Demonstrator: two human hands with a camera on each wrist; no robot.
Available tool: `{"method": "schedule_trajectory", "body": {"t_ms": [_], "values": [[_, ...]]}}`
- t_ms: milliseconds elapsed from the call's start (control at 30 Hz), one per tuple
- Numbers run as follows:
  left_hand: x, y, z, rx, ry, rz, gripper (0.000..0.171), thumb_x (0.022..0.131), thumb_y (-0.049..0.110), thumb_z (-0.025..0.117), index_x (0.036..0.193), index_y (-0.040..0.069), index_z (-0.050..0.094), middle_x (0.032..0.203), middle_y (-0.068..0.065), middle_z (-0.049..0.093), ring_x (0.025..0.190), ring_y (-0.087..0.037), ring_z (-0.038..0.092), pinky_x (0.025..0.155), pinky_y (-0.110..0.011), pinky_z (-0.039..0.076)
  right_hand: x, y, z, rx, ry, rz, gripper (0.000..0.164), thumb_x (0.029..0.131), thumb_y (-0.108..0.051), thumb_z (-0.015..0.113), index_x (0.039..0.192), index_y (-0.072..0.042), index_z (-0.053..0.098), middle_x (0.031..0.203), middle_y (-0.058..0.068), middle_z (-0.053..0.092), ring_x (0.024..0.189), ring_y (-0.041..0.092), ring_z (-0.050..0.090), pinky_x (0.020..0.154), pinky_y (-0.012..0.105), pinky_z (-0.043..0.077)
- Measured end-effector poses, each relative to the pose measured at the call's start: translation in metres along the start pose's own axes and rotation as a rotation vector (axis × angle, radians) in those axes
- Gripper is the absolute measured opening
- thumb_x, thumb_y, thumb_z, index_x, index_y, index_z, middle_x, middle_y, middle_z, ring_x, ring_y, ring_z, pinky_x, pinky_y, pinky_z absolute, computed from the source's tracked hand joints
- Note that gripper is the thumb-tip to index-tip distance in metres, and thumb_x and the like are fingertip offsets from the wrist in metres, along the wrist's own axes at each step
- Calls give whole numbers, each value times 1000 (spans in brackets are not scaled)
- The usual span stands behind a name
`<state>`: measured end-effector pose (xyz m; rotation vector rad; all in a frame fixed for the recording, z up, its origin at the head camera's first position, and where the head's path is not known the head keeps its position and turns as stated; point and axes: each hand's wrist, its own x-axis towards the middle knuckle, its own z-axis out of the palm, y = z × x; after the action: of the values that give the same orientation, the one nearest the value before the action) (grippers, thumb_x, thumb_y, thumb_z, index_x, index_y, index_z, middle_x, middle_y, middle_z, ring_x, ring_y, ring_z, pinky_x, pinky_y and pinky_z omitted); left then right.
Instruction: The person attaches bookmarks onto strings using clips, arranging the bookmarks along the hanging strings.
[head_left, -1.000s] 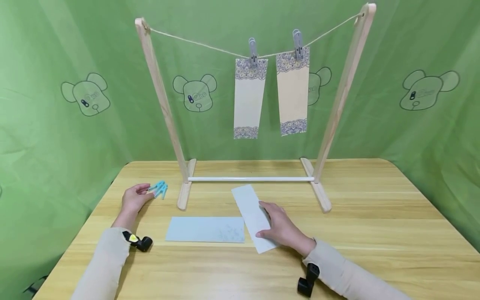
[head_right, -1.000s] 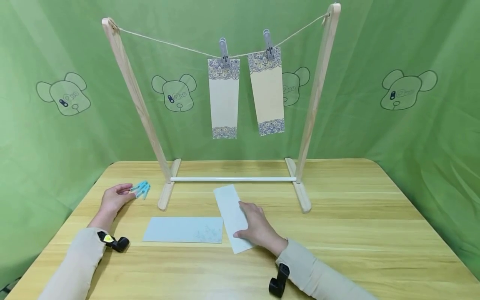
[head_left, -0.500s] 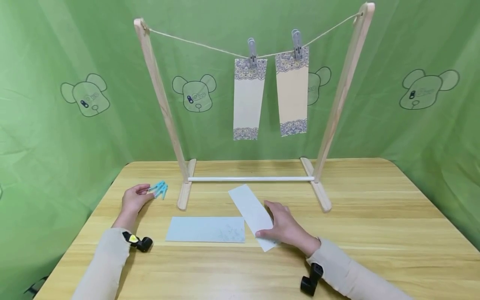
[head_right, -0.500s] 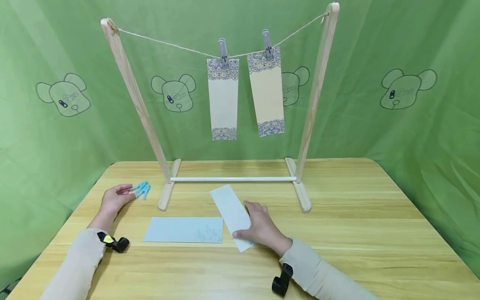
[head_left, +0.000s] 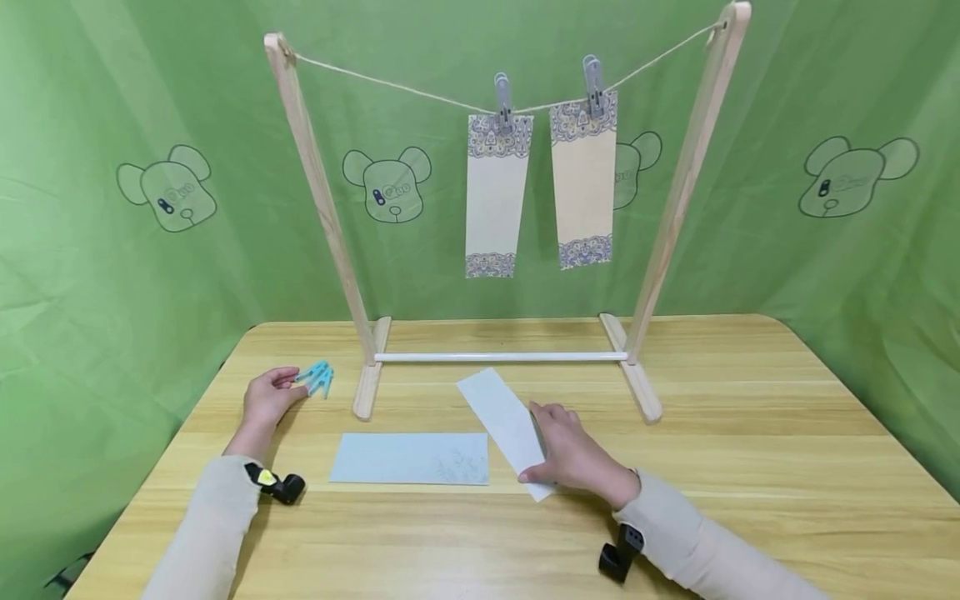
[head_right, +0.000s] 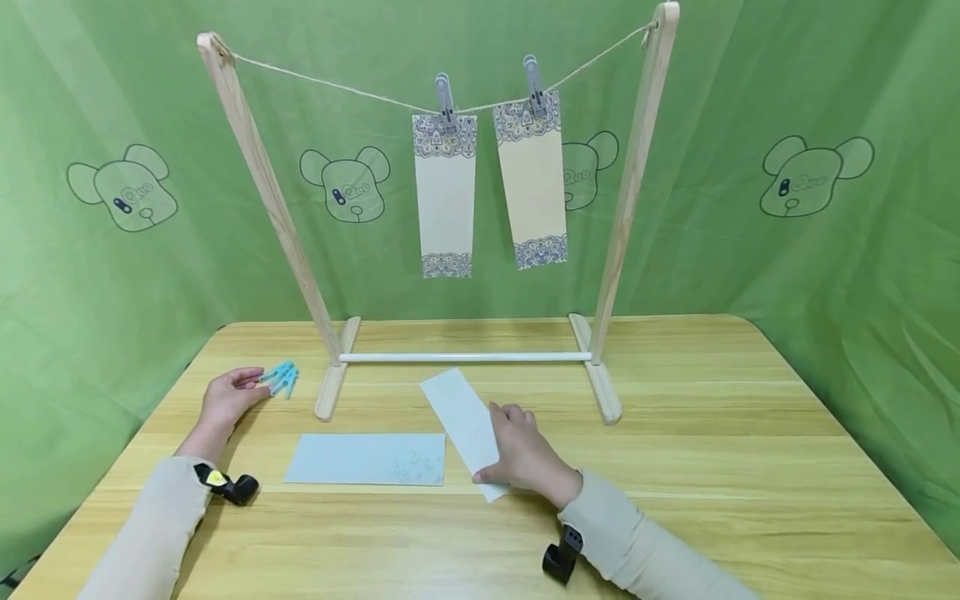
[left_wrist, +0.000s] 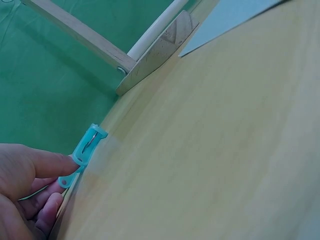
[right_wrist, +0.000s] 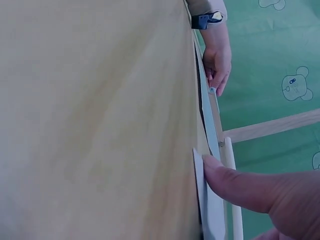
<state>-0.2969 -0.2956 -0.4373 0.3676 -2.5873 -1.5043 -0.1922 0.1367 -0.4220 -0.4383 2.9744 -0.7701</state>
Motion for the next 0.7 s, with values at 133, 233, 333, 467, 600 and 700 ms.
{"method": "schedule_trajectory", "body": {"t_ms": [133,233,333,467,600,700], "values": [[0,1,0,8,-2,-1,47,82,5,68,126,-5,54,125,-23,55,96,-17,48,70,-11,41,1,-3,-2,-16,-12,3,101,61,-27,89,138,10,35,130,29,44,115,39,44,92,48,47],[0,1,0,10,1,5,46,82,5,69,125,-5,54,124,-22,55,95,-16,48,70,-10,41,2,-4,-3,-8,-22,19,100,61,-26,89,138,9,36,129,28,45,113,37,45,92,47,47],[0,0,-1,12,4,11,46,82,6,68,125,-5,55,122,-22,56,93,-15,48,69,-10,42,2,-4,-3,1,-28,36,101,61,-26,89,139,8,35,129,27,45,113,37,44,93,47,47],[1,-2,0,12,5,9,45,84,9,67,125,-4,55,120,-20,56,96,-17,50,72,-13,43,4,-2,-2,4,-36,39,106,59,-26,90,141,7,32,127,28,45,113,37,45,92,48,47],[1,-2,1,-13,30,0,43,88,15,63,126,-4,54,117,-18,56,100,-20,51,76,-16,44,6,1,-2,33,-48,36,110,57,-25,91,143,7,29,127,28,45,108,33,49,91,46,48],[1,-3,1,-70,65,-16,43,91,18,59,128,-3,51,115,-13,54,99,-17,50,74,-13,43,8,5,-2,93,-61,29,108,59,-22,90,142,8,28,133,30,43,114,37,48,97,48,45]]}}
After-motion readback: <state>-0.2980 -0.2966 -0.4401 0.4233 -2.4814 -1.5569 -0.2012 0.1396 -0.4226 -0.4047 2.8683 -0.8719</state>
